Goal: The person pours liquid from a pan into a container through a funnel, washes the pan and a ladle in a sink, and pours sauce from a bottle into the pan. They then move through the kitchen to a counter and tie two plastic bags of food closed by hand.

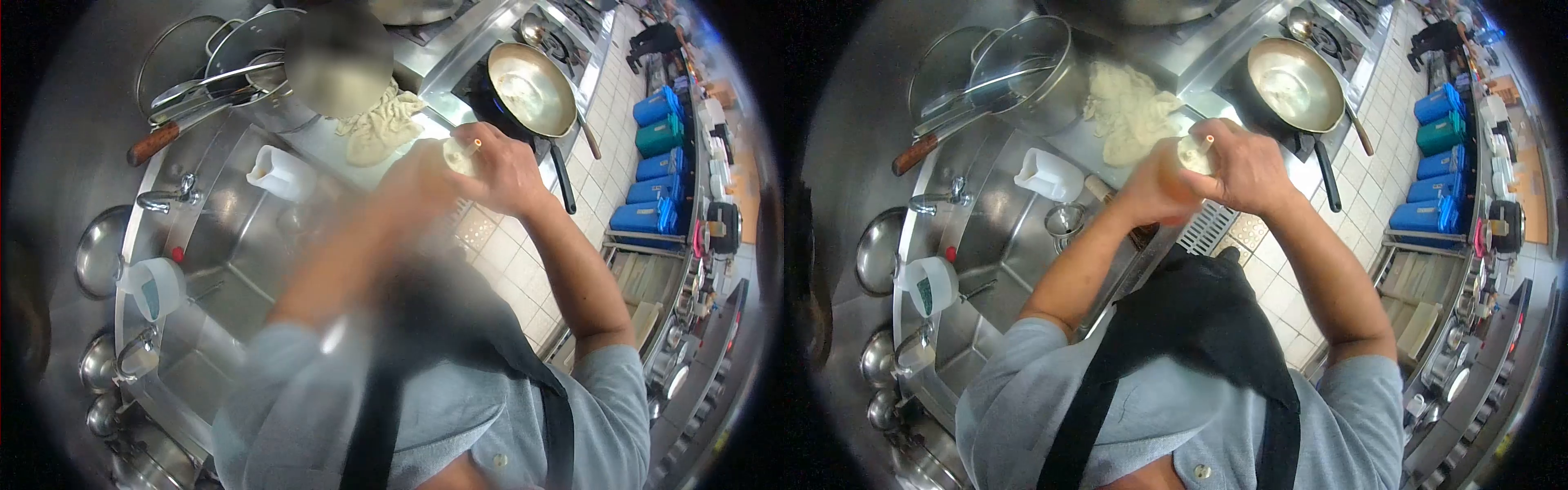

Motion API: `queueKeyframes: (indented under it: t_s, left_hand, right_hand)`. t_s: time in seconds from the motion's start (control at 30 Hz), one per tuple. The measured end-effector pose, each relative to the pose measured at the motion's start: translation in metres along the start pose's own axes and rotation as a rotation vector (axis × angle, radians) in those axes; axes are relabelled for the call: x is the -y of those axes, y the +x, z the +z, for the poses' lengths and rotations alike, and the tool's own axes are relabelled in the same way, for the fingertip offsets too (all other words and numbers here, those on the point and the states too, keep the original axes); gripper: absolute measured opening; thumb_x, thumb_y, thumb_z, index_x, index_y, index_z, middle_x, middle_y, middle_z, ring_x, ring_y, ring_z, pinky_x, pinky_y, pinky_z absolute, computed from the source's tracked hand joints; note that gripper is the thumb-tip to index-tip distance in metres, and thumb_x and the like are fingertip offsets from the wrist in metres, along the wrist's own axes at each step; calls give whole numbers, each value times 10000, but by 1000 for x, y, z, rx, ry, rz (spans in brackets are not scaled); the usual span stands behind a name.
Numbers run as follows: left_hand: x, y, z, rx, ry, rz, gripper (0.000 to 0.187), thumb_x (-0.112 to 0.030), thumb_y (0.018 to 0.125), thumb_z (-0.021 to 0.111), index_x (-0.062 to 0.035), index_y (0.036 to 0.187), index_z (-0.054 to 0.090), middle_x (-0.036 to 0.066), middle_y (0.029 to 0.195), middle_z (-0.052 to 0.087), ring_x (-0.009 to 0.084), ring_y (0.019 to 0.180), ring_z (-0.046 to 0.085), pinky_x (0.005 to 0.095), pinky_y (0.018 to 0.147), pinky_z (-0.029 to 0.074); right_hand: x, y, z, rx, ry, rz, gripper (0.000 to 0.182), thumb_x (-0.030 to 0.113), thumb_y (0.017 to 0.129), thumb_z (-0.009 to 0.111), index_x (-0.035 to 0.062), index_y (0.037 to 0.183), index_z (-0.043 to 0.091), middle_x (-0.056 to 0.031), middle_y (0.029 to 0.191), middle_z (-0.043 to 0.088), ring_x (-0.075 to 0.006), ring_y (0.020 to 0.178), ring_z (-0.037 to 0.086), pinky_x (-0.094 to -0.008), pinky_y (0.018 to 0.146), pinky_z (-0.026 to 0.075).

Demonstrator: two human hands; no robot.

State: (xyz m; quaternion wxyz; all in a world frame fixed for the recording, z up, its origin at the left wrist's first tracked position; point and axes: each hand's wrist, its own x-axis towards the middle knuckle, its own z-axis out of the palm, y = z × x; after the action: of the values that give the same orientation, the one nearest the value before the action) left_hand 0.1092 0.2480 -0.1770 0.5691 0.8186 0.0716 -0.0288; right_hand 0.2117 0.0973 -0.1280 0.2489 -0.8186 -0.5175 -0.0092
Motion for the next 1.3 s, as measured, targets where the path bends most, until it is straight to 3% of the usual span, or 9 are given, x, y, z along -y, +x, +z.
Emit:
queueKeyframes:
  t_s: [0.33, 0.5, 0.6, 0.67, 0.77, 0.9, 0.97, 1.1, 1.3]
  left_hand:
    - [11, -39, -4, -445, -21, -62, 780, -217, 630, 863, -15, 1264, 456, 140, 1205, 561, 258, 1112, 554, 376, 953, 437]
    - [38, -37, -1, -469, -77, -151, 839, -225, 594, 888, -17, 1275, 445, 134, 1186, 568, 259, 1107, 555, 371, 961, 434]
    - [57, -36, -1, -484, -101, 204, 856, -222, 578, 896, -22, 1277, 444, 131, 1193, 565, 249, 1109, 553, 370, 966, 432]
    - [31, -39, -3, -450, -76, -184, 848, -217, 582, 892, -21, 1276, 445, 129, 1194, 565, 245, 1105, 553, 372, 965, 434]
    - [33, -38, -5, -433, -98, -148, 854, -219, 581, 890, -25, 1282, 444, 134, 1205, 556, 251, 1124, 544, 373, 972, 430]
    - [36, -37, -8, -412, -86, -214, 874, -234, 580, 889, -36, 1299, 434, 138, 1229, 540, 261, 1148, 534, 374, 981, 423]
    - [73, -32, 1, -507, 23, 92, 893, -248, 580, 886, -46, 1315, 421, 141, 1249, 527, 272, 1167, 526, 377, 989, 417]
    - [36, -27, -10, -485, -56, 80, 893, -248, 589, 879, -52, 1325, 412, 143, 1256, 524, 277, 1165, 529, 378, 987, 418]
    - [11, -18, -26, -246, -227, -82, 851, -234, 608, 865, -62, 1314, 422, 141, 1260, 524, 266, 1168, 527, 373, 982, 426]
  right_hand:
    - [-33, 10, 61, 123, 388, 591, 334, 308, 894, 612, -19, 919, 675, -236, 857, 646, -343, 788, 636, -395, 729, 480]
    - [-65, 39, 157, 77, 106, 640, 405, 357, 858, 624, 58, 1131, 644, -194, 1261, 557, -361, 1062, 600, -424, 905, 482]
    - [-46, 57, 155, 235, 110, 688, 372, 344, 872, 603, 39, 1078, 654, -199, 1350, 465, -365, 1079, 587, -427, 897, 487]
    - [-55, 60, 169, 216, 82, 646, 295, 278, 877, 595, 36, 1035, 655, -195, 1188, 582, -346, 1027, 614, -395, 870, 492]
    - [-65, 58, 172, -157, 984, 670, 129, 118, 860, 570, 18, 900, 641, -64, 798, 659, -175, 813, 619, -295, 763, 475]
    - [-45, 48, 85, -287, 1225, 367, 57, 38, 852, 529, 39, 838, 584, -50, 916, 659, -124, 866, 588, -259, 814, 452]
    - [-16, 46, 41, -344, 1485, 235, 69, 34, 863, 481, 21, 880, 546, -121, 1052, 631, -201, 964, 600, -330, 879, 474]
    - [0, 34, 7, -148, 1674, 126, 87, 108, 895, 498, 35, 923, 536, -162, 1124, 588, -299, 1101, 568, -480, 920, 479]
    - [15, 19, 30, 56, 1272, 306, 114, -12, 881, 594, 2, 991, 624, -50, 903, 663, -113, 751, 632, -252, 669, 507]
